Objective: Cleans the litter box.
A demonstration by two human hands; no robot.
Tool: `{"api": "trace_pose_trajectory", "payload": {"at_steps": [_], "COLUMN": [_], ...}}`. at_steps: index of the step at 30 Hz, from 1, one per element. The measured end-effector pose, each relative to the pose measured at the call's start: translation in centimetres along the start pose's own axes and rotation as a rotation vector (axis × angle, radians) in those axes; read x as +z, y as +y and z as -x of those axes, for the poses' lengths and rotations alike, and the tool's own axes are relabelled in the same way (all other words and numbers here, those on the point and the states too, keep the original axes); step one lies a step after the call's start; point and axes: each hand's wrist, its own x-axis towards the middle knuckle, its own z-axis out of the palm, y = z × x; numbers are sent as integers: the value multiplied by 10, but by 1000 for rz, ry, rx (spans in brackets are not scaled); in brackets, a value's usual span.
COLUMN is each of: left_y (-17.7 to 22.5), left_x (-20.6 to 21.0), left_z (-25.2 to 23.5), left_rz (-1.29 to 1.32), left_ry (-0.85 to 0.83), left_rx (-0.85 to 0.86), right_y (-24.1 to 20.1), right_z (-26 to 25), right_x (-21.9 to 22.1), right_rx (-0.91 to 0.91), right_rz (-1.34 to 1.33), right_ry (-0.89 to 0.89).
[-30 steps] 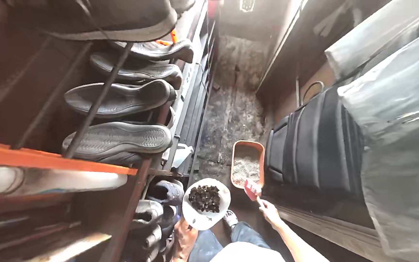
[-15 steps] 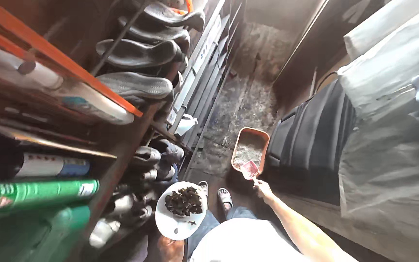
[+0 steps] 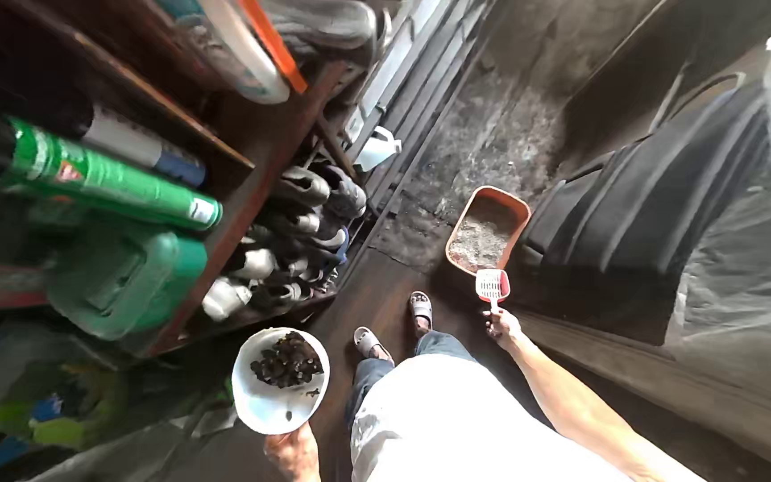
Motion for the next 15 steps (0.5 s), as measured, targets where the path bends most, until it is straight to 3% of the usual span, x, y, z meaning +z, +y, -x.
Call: {"api": "trace_pose_trajectory", "payload": {"at_steps": [7,10,15], "left_y": [-62,-93,-163], "left_x": [-64,-94,-159], "left_z": [-3,-8,-16], "left_rz": [157,161,89], "left_ry": [200,299,513], "left_rx": [-133,-156,-200], "right_y": [23,29,53], "right_z": [23,43,94], "right_x": [28,53,148], "right_rx": [-33,-60,-29], "right_rz": [14,244,778], "right_ry": [-101,-264,-486]}}
